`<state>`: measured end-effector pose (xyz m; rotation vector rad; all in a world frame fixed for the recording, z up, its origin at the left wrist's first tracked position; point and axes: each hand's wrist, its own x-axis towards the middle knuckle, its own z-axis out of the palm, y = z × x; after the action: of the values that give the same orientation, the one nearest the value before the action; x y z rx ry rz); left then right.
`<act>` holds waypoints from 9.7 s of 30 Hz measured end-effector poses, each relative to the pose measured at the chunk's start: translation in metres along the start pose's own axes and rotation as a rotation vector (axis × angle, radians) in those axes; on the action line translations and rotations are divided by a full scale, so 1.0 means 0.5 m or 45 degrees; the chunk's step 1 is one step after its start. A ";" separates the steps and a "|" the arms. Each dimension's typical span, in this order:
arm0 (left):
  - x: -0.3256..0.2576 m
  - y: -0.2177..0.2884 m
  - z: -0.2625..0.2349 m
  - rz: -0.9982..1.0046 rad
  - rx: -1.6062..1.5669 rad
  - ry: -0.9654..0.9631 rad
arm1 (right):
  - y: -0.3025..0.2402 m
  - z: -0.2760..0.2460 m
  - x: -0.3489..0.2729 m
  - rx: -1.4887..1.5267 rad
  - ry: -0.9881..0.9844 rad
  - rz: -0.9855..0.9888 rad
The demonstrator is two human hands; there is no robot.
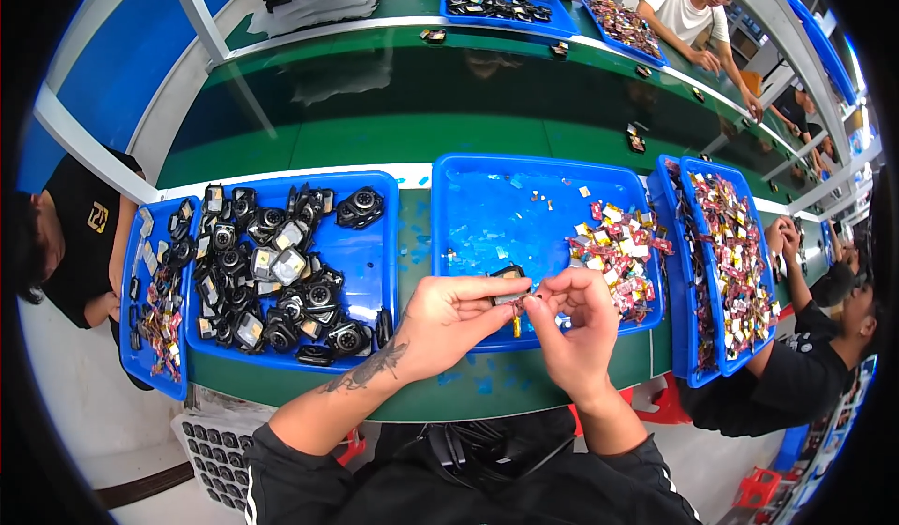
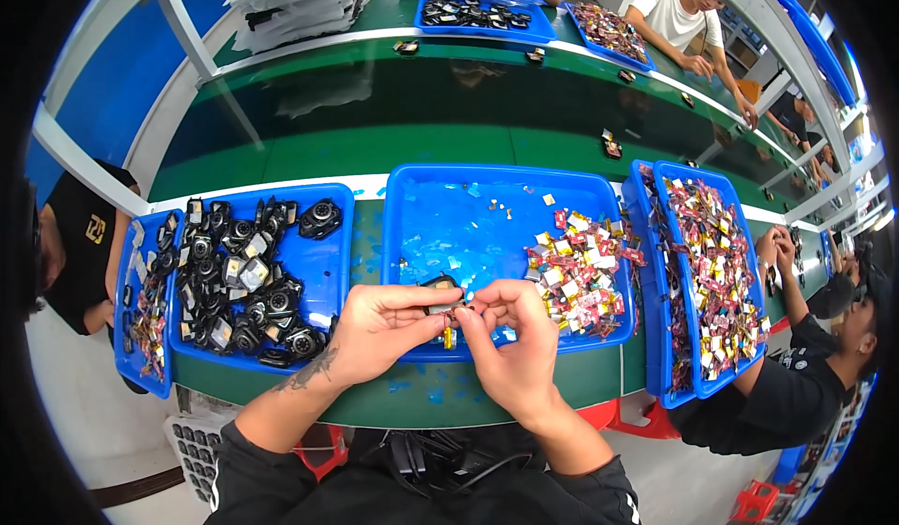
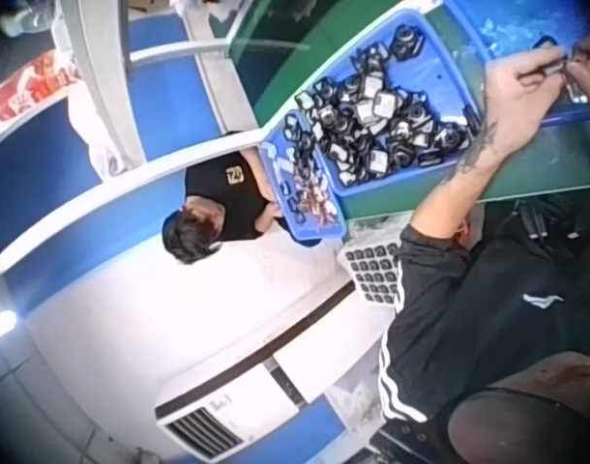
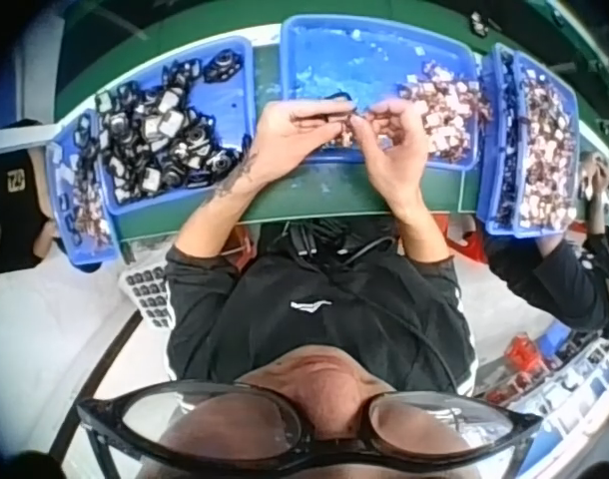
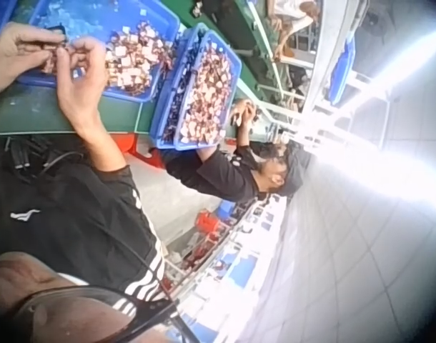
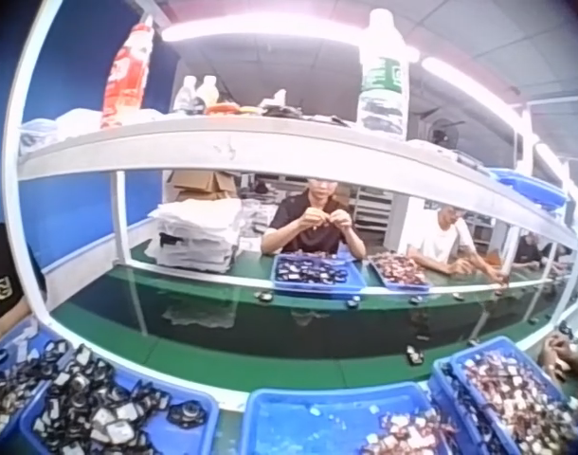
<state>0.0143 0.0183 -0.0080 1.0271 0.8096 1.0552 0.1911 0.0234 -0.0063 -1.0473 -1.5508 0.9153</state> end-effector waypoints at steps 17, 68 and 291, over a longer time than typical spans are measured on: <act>-0.001 -0.009 0.027 0.208 -0.118 0.077 | 0.018 0.008 -0.006 0.029 -0.028 0.082; 0.037 0.019 -0.048 -0.077 -0.450 0.270 | 0.040 -0.178 0.146 -0.052 -0.042 0.259; 0.013 0.020 -0.046 -0.005 0.195 0.232 | -0.025 0.038 0.079 -0.306 -0.209 -0.251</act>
<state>-0.0075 0.0321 -0.0063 1.0673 1.0528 1.1075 0.1658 0.0555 0.0142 -0.9826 -1.9011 0.7047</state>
